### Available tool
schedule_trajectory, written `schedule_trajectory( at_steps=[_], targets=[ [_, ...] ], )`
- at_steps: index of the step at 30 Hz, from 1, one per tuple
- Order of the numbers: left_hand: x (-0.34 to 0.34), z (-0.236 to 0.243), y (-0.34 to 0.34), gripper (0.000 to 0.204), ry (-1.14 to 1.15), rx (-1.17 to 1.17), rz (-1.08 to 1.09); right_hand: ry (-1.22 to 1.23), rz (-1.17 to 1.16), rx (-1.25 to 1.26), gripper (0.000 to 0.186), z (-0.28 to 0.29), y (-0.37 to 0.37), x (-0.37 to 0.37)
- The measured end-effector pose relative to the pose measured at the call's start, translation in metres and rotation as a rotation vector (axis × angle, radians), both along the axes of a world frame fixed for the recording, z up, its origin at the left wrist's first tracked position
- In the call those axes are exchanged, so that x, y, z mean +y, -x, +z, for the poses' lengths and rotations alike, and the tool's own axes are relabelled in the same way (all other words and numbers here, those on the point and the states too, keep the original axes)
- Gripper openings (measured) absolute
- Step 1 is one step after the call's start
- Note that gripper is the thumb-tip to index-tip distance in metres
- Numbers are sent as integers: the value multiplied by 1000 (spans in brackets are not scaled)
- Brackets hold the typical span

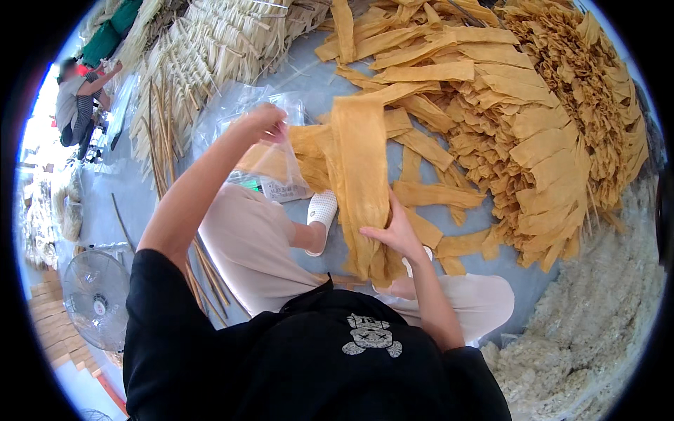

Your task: The person sorts and folds sheets of tofu skin by hand, placing them into a plastic bag on a digital scale to weigh them.

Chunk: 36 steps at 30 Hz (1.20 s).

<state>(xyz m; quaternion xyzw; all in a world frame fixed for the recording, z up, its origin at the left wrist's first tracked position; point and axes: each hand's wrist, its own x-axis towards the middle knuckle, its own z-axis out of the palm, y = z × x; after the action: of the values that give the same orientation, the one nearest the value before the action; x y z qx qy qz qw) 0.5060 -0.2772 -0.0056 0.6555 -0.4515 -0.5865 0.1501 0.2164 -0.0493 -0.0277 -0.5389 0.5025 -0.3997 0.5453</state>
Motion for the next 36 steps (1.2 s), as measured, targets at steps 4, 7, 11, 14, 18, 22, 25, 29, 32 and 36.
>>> schedule_trajectory(
  at_steps=[4,7,11,14,18,22,25,29,32,36],
  targets=[
    [15,45,1,14,212,234,229,128,166,136,96,-14,-17,-53],
    [22,42,10,14,370,290,417,-1,388,311,95,1,-30,-84],
    [17,34,-4,15,552,304,607,-49,554,663,92,32,-53,-113],
    [13,31,-13,15,609,344,694,185,570,965,90,59,-70,-104],
    [19,40,-5,15,575,290,458,141,620,791,86,75,-66,-95],
    [22,47,-2,15,558,113,342,354,458,719,72,57,-109,-143],
    [17,46,-3,16,556,205,351,588,291,492,44,27,-155,-190],
    [16,42,-13,17,522,278,400,938,52,514,28,1,-177,-184],
    [14,35,-16,17,524,349,434,863,-217,419,27,-3,-114,-153],
    [10,38,-18,17,606,366,426,87,-632,457,44,-111,17,-100]
  ],
)
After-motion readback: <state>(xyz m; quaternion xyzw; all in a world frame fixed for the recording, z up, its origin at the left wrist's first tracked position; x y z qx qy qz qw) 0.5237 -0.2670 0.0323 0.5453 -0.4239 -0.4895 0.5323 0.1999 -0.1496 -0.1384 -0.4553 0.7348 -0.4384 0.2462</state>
